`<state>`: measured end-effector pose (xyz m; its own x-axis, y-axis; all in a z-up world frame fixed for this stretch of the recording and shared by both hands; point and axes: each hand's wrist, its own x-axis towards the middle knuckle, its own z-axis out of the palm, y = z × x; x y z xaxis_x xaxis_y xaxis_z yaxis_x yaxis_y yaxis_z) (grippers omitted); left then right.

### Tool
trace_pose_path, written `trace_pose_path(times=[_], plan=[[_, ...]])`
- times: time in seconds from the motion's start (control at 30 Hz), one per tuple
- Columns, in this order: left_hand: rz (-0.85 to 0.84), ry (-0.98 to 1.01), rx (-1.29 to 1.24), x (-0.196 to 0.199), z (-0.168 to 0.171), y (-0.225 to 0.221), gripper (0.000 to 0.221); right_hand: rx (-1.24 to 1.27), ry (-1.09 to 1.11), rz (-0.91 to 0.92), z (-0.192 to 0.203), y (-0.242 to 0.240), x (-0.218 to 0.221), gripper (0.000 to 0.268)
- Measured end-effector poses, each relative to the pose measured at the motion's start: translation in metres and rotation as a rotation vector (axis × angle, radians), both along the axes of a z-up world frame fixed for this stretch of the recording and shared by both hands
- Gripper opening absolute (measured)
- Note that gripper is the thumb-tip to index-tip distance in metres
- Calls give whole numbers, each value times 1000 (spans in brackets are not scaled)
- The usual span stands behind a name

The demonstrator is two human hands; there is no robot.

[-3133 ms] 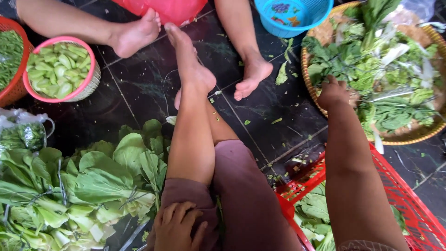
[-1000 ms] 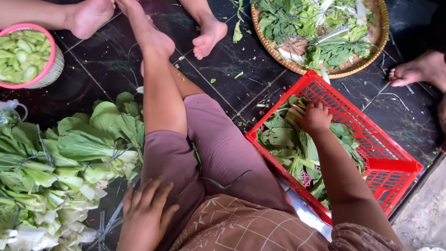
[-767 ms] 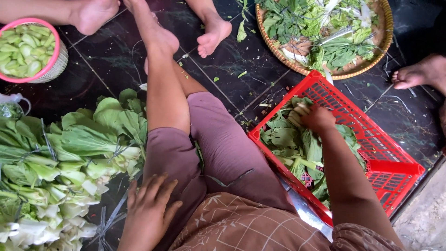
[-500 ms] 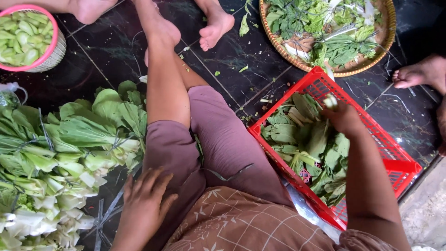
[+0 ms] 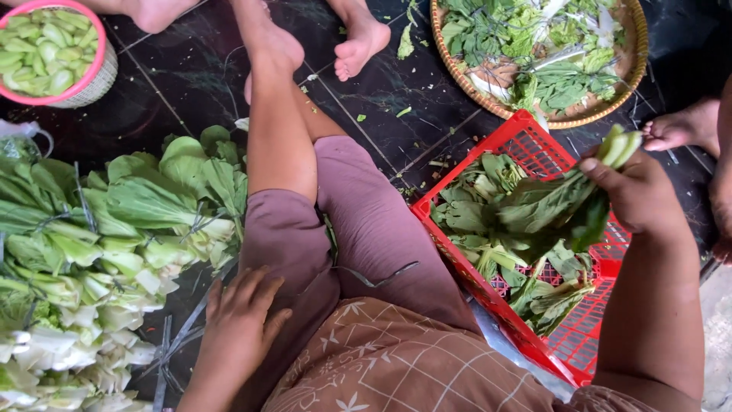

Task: Gathering leafy green vegetables and tying them into bundles using thin ties while sitting on the floor.

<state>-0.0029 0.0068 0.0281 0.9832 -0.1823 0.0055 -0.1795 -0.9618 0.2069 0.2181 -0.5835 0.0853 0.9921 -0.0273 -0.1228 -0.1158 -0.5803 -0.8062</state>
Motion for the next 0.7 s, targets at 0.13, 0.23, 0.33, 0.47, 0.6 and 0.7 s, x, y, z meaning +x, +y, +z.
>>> trace_pose_path(times=[0.13, 0.23, 0.33, 0.47, 0.6, 0.7], plan=[[15, 5, -34, 1, 8, -3, 55, -39, -156, -34, 34, 45, -2, 9], [29, -36, -63, 4, 14, -6, 52, 194, -214, 228, 62, 80, 4, 27], [47, -39, -47, 1, 12, -3, 53, -8, -324, 371, 66, 111, 3, 13], [122, -40, -30, -2, 6, 3, 57, 46, -492, 585, 93, 191, -6, 12], [140, 34, -102, -1, -5, 5, 52, -63, -533, 1284, 115, 311, -10, 15], [167, 222, -80, -2, -15, 8, 46, -205, -1138, 1467, 34, 348, -43, 24]])
